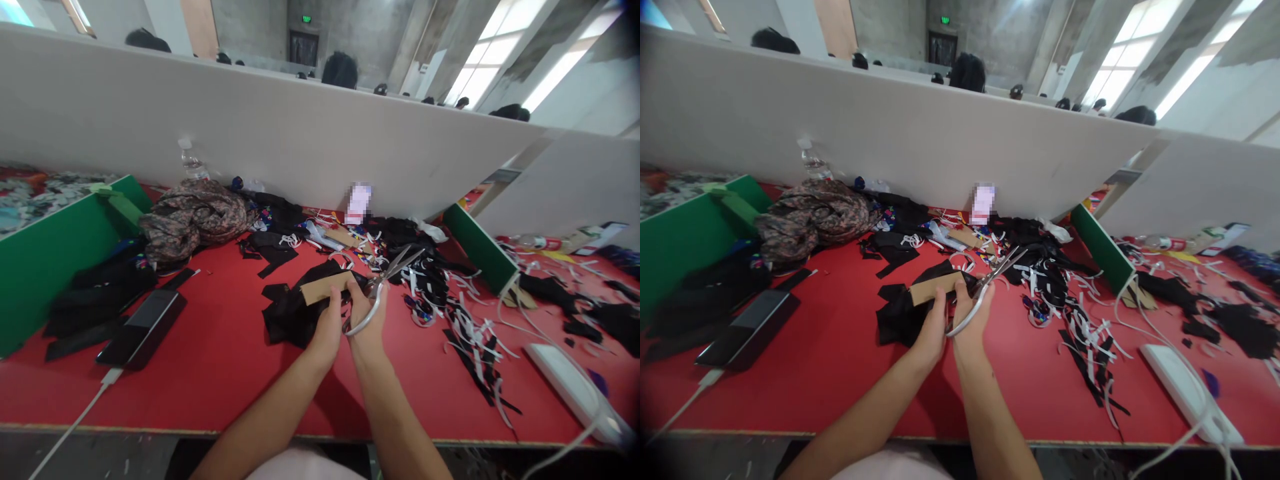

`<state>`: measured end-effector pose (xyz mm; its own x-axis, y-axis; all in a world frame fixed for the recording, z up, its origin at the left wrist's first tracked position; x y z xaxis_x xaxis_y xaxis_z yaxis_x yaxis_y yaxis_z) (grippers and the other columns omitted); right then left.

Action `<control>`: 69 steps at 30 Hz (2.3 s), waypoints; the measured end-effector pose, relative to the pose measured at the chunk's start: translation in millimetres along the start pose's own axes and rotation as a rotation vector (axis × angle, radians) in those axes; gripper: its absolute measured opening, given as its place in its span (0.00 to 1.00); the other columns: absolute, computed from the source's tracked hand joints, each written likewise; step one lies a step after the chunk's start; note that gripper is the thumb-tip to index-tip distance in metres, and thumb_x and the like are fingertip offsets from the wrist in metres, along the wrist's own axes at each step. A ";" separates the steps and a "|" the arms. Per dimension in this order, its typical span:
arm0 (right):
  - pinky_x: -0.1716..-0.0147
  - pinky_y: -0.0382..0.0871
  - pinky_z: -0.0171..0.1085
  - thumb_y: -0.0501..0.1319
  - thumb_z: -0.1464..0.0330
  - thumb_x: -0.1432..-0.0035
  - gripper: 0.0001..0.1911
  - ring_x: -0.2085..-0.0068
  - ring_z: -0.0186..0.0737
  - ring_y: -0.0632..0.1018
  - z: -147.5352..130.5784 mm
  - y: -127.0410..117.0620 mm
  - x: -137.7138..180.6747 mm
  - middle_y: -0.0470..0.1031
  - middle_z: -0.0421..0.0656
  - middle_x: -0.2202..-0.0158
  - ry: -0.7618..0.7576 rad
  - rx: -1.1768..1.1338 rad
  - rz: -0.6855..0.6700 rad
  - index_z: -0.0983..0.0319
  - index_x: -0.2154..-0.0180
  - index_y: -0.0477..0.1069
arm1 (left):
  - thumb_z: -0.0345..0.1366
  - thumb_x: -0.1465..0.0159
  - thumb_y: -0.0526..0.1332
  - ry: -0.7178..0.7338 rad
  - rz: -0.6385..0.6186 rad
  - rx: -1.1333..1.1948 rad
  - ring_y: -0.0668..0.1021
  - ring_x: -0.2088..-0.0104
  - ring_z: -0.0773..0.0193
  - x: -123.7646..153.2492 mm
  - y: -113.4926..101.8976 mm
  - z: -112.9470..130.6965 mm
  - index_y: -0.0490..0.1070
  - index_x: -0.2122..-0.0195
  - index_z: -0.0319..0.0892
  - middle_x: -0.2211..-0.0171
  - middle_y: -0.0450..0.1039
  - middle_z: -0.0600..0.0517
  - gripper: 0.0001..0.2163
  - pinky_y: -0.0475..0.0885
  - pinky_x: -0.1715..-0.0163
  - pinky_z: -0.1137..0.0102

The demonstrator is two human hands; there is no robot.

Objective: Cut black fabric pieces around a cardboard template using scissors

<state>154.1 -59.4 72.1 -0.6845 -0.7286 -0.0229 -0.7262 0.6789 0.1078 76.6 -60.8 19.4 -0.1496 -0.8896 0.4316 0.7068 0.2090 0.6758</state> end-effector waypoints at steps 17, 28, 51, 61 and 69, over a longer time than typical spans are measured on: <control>0.78 0.67 0.33 0.62 0.67 0.59 0.22 0.75 0.33 0.73 33.0 -10.4 15.2 0.69 0.35 0.72 0.204 -0.385 0.013 0.58 0.60 0.59 | 0.34 0.39 0.55 0.154 0.097 0.350 0.77 0.64 0.66 7.3 -7.9 59.5 0.69 0.62 0.39 0.65 0.75 0.48 0.07 0.72 0.61 0.70; 0.75 0.68 0.35 0.66 0.66 0.59 0.22 0.74 0.35 0.74 44.5 -56.4 24.6 0.69 0.35 0.73 0.196 -0.211 -0.014 0.58 0.61 0.60 | 0.29 0.40 0.56 -0.021 0.161 0.189 0.78 0.68 0.66 25.1 -43.3 69.9 0.69 0.60 0.36 0.66 0.76 0.48 0.08 0.75 0.68 0.72; 0.78 0.66 0.33 0.64 0.64 0.56 0.17 0.73 0.39 0.75 0.9 12.2 3.9 0.69 0.36 0.77 0.235 0.039 -0.730 0.60 0.64 0.62 | 0.32 0.42 0.59 -0.260 -0.027 -0.230 0.78 0.64 0.60 68.0 -58.1 64.5 0.69 0.56 0.36 0.59 0.75 0.43 0.13 0.75 0.68 0.68; 0.73 0.69 0.34 0.68 0.66 0.61 0.21 0.75 0.32 0.72 15.4 14.5 27.2 0.68 0.34 0.75 0.541 -0.085 -0.911 0.60 0.63 0.64 | 0.31 0.41 0.57 -0.254 -0.029 -0.267 0.78 0.66 0.61 73.5 -54.0 74.9 0.69 0.57 0.34 0.61 0.75 0.42 0.12 0.75 0.69 0.69; 0.73 0.63 0.33 0.64 0.64 0.56 0.15 0.74 0.33 0.71 1.2 17.4 22.9 0.66 0.34 0.76 0.270 0.125 -0.939 0.61 0.65 0.65 | 0.31 0.41 0.57 -0.284 -0.068 -0.299 0.78 0.66 0.60 76.5 -53.5 75.9 0.69 0.56 0.34 0.61 0.75 0.41 0.12 0.75 0.69 0.68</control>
<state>125.8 -64.2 72.2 0.2003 -0.9623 0.1841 -0.9796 -0.1931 0.0563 -25.1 -109.2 61.5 -0.3582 -0.7411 0.5678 0.8520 -0.0106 0.5235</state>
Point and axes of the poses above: each hand's wrist, its own x-axis away from the middle knuckle, its own y-axis out of the palm, z = x × y, the point moved 6 cm from there along -x, towards the middle knuckle
